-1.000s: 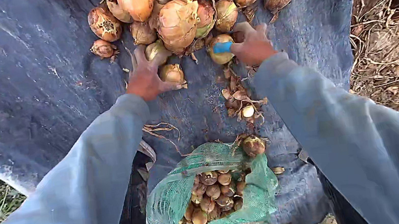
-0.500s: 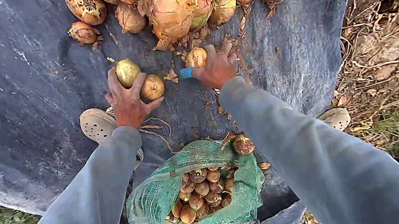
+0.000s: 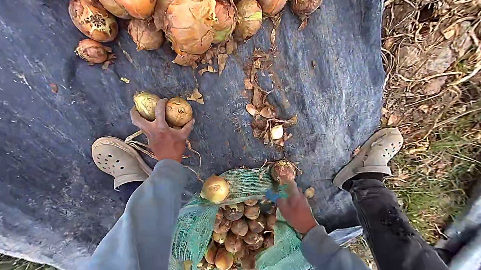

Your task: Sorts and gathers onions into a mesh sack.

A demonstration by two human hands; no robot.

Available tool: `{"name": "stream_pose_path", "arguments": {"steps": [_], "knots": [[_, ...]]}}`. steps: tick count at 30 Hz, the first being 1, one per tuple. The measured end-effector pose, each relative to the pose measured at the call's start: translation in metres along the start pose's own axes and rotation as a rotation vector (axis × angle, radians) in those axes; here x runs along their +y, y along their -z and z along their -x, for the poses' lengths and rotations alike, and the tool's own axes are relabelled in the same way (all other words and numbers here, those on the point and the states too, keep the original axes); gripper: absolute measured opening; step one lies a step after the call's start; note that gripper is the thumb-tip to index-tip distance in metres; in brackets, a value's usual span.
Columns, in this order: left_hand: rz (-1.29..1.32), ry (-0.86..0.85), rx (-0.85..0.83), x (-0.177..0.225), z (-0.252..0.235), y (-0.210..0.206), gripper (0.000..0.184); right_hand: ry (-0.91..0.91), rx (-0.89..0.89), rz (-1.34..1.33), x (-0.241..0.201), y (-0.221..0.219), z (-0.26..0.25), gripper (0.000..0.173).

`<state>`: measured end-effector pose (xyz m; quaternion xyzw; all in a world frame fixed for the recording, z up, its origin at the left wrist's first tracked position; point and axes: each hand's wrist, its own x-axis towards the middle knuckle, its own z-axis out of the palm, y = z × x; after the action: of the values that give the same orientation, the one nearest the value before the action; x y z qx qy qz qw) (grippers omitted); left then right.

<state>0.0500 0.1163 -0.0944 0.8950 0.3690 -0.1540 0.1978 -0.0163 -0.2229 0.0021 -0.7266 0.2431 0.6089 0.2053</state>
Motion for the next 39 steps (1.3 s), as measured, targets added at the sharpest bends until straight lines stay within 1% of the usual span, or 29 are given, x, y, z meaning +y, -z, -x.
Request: {"name": "stream_pose_path", "arguments": {"steps": [2,5,6,8,9,11,13,15,16,17,18,19,20,21,22,23,24,25,26,27,29,30,31,32,34,35,36,37,39], "knots": [[-0.003,-0.039,-0.06,-0.001,0.003,0.002,0.089,-0.123,0.118,-0.05,0.01,0.002,-0.04,0.072],[-0.015,-0.139,-0.165,-0.002,0.012,0.002,0.088,-0.279,0.225,0.013,0.005,-0.002,-0.084,0.083],[-0.014,-0.161,-0.182,-0.003,0.016,0.0,0.089,-0.317,0.241,0.053,0.0,0.001,-0.092,0.085],[0.008,-0.144,-0.188,-0.005,0.019,-0.002,0.09,-0.349,0.237,0.117,-0.011,0.007,-0.091,0.086],[0.045,-0.12,-0.188,-0.004,0.018,0.0,0.09,-0.303,0.237,0.153,-0.015,0.01,-0.084,0.08],[0.175,-0.064,-0.225,0.005,0.018,0.007,0.091,-0.098,0.24,0.096,-0.013,0.021,-0.061,0.065],[0.305,-0.04,-0.35,0.021,0.034,0.022,0.095,0.169,0.209,-0.167,-0.009,0.035,-0.037,0.052],[0.388,-0.079,-0.584,0.035,0.08,0.048,0.096,0.311,0.066,-0.511,-0.009,0.037,-0.009,0.048],[0.388,-0.111,-0.743,0.037,0.11,0.06,0.094,0.318,-0.026,-0.633,-0.01,0.032,0.005,0.048],[0.339,-0.143,-0.961,0.037,0.139,0.072,0.088,0.314,-0.125,-0.627,-0.006,0.026,0.018,0.049],[0.255,-0.194,-1.22,0.034,0.161,0.082,0.081,0.314,-0.235,-0.485,0.001,0.022,0.029,0.051],[0.174,-0.246,-1.444,0.03,0.175,0.088,0.073,0.303,-0.354,-0.243,0.01,0.019,0.038,0.053],[0.123,-0.289,-1.55,0.025,0.182,0.091,0.06,0.28,-0.464,0.027,0.019,0.016,0.046,0.053],[0.107,-0.305,-1.52,0.017,0.183,0.094,0.046,0.248,-0.542,0.24,0.029,0.012,0.053,0.051],[0.074,-0.277,-1.373,0.009,0.18,0.095,0.038,0.216,-0.588,0.379,0.039,0.007,0.06,0.048],[-0.003,-0.213,-1.172,0.0,0.174,0.091,0.037,0.188,-0.596,0.47,0.045,0.004,0.065,0.048],[-0.077,-0.121,-0.961,-0.008,0.166,0.082,0.037,0.175,-0.564,0.524,0.045,0.004,0.07,0.05],[-0.149,0.011,-0.812,-0.012,0.157,0.071,0.04,0.193,-0.479,0.552,0.041,0.005,0.075,0.051],[-0.204,0.173,-0.734,-0.013,0.149,0.059,0.043,0.235,-0.356,0.574,0.037,0.005,0.08,0.055],[-0.239,0.341,-0.717,-0.013,0.142,0.047,0.048,0.292,-0.214,0.597,0.032,0.004,0.083,0.059],[-0.213,0.63,-0.792,-0.019,0.137,0.019,0.068,0.398,0.034,0.597,0.025,0.002,0.084,0.067],[-0.147,0.746,-0.831,-0.022,0.139,0.006,0.077,0.45,0.141,0.589,0.024,0.002,0.082,0.068],[-0.081,0.832,-0.847,-0.022,0.143,-0.004,0.081,0.51,0.241,0.579,0.025,0.004,0.08,0.068],[-0.034,0.873,-0.838,-0.021,0.147,-0.012,0.081,0.565,0.316,0.566,0.028,0.007,0.077,0.069],[0.006,0.863,-0.769,-0.014,0.154,-0.016,0.082,0.624,0.394,0.58,0.034,0.015,0.077,0.072],[-0.003,0.8,-0.711,-0.009,0.158,-0.013,0.084,0.612,0.4,0.612,0.038,0.018,0.077,0.074],[-0.058,0.686,-0.637,-0.001,0.164,-0.007,0.085,0.584,0.403,0.648,0.042,0.021,0.076,0.074],[-0.124,0.526,-0.557,0.012,0.17,0.003,0.086,0.539,0.396,0.68,0.046,0.024,0.075,0.073],[-0.173,0.078,-0.408,0.03,0.186,0.025,0.082,0.329,0.271,0.724,0.04,0.034,0.074,0.075]]}}
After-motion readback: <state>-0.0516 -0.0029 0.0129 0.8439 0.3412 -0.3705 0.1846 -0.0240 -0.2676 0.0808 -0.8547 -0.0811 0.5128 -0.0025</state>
